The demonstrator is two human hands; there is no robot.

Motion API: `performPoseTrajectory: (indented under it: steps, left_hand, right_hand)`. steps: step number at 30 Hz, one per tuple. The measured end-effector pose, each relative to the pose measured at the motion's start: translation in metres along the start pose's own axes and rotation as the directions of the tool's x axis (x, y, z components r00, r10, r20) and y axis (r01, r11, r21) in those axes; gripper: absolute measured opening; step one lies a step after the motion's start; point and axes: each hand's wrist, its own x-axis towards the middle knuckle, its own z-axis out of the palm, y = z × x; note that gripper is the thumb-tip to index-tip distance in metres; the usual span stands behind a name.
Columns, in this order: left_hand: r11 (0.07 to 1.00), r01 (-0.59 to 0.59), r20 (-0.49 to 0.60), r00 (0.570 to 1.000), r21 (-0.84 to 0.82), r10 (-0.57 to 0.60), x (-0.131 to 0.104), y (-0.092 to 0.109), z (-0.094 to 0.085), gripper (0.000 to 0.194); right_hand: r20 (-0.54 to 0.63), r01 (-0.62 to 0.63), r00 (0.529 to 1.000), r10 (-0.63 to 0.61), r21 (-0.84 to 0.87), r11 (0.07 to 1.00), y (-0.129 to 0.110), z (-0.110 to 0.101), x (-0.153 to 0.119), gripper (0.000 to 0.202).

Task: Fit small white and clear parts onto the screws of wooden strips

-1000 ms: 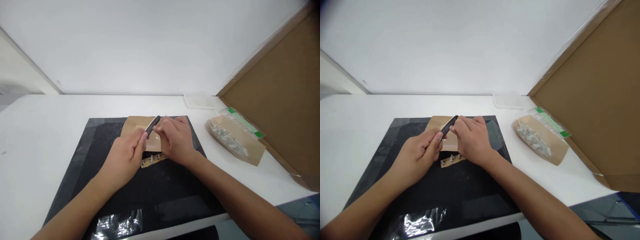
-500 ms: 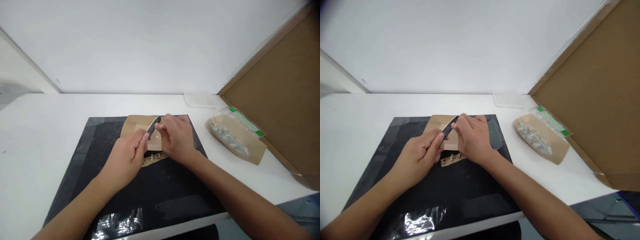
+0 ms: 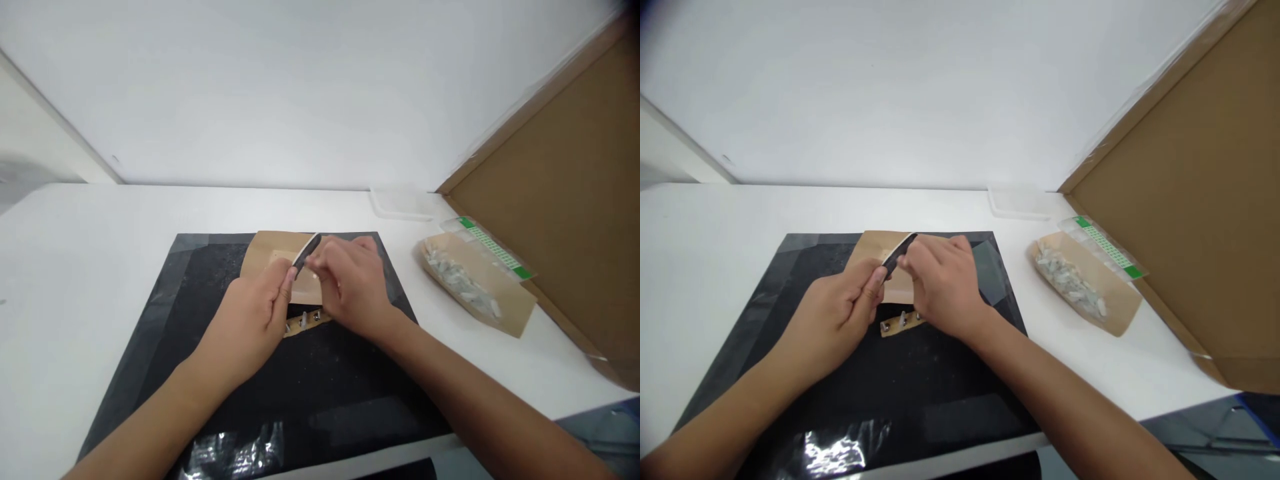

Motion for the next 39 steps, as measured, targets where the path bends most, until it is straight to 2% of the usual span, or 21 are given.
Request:
performPoseTrajectory:
  steps: [2, 5, 8, 12, 15, 18, 19, 21, 22, 24, 25, 28, 30, 34, 36, 39]
  left_hand:
    - [1.000, -0.004, 0.005, 1.000, -0.019, 0.004, 0.0000, 0.0011, -0.0001, 0.034]
    - [0.999, 0.001, 0.007, 1.000, -0.036, -0.001, -0.0005, 0.0025, -0.0002, 0.036]
    - [0.999, 0.006, 0.010, 1.000, -0.036, -0.005, -0.0008, 0.0029, -0.0007, 0.036]
    - [0.999, 0.017, -0.008, 1.000, -0.033, -0.017, -0.0003, 0.0028, -0.0021, 0.035]
    - [1.000, 0.006, -0.015, 1.000, -0.028, -0.007, 0.0003, 0.0029, -0.0021, 0.035]
    - [1.000, 0.009, -0.011, 1.000, -0.017, -0.009, 0.0005, 0.0031, -0.0014, 0.035]
    - [1.000, 0.006, -0.005, 1.000, -0.015, -0.006, 0.0005, 0.0031, -0.0013, 0.035]
    - [1.000, 0.004, 0.000, 1.000, -0.015, -0.004, 0.0002, 0.0031, -0.0016, 0.035]
    - [1.000, 0.007, -0.001, 1.000, -0.019, -0.007, -0.0001, 0.0031, -0.0018, 0.035]
    - [0.999, 0.020, -0.004, 1.000, -0.032, -0.020, -0.0010, 0.0032, -0.0024, 0.036]
    - [0.999, 0.022, -0.001, 1.000, -0.040, -0.022, -0.0015, 0.0032, -0.0026, 0.036]
    - [0.998, 0.017, 0.011, 1.000, -0.065, -0.016, -0.0025, 0.0027, -0.0027, 0.037]
    - [0.997, 0.022, 0.003, 1.000, -0.075, -0.021, -0.0024, 0.0026, -0.0027, 0.036]
    - [0.997, 0.026, -0.001, 1.000, -0.070, -0.026, -0.0012, 0.0037, -0.0033, 0.034]
    - [0.996, 0.031, -0.002, 1.000, -0.080, -0.031, -0.0008, 0.0045, -0.0039, 0.032]
    - [0.990, 0.067, -0.004, 0.998, -0.121, -0.068, -0.0012, 0.0051, -0.0052, 0.033]
  right_hand:
    - [0.008, 0.030, 1.000, -0.030, 0.008, 1.000, -0.0003, 0.0000, -0.0001, 0.027]
    - [-0.099, -0.044, 0.994, 0.041, -0.024, 0.999, -0.0011, -0.0003, 0.0000, 0.028]
    - [-0.014, -0.004, 1.000, 0.004, 0.003, 1.000, -0.0021, -0.0003, 0.0003, 0.030]
    - [-0.051, -0.035, 0.998, 0.035, 0.002, 0.999, -0.0038, 0.0005, 0.0004, 0.028]
    - [0.020, 0.047, 0.999, -0.048, 0.027, 0.999, -0.0043, 0.0011, 0.0002, 0.029]
    - [-0.089, -0.048, 0.995, 0.048, 0.004, 0.999, -0.0045, 0.0015, -0.0001, 0.027]
    - [-0.068, -0.040, 0.997, 0.042, 0.022, 0.999, -0.0047, 0.0015, -0.0003, 0.026]
    - [0.030, 0.074, 0.997, -0.076, 0.062, 0.995, -0.0053, 0.0014, -0.0008, 0.024]
    - [0.017, 0.077, 0.997, -0.078, 0.059, 0.995, -0.0055, 0.0012, -0.0010, 0.026]
    - [-0.064, -0.020, 0.998, 0.023, 0.035, 0.999, -0.0060, 0.0003, -0.0015, 0.027]
    - [-0.068, -0.049, 0.996, 0.052, 0.034, 0.998, -0.0063, -0.0003, -0.0017, 0.027]
    - [0.039, 0.042, 0.998, -0.046, 0.103, 0.994, -0.0080, -0.0022, -0.0022, 0.023]
    - [0.038, 0.037, 0.998, -0.042, 0.133, 0.990, -0.0089, -0.0030, -0.0023, 0.025]
    - [0.029, -0.067, 0.998, 0.061, 0.326, 0.943, -0.0068, -0.0040, -0.0026, 0.019]
    - [0.054, -0.178, 0.983, 0.173, 0.456, 0.872, -0.0045, -0.0052, -0.0037, 0.015]
    - [0.148, -0.341, 0.937, 0.317, 0.589, 0.733, -0.0028, -0.0075, -0.0070, 0.014]
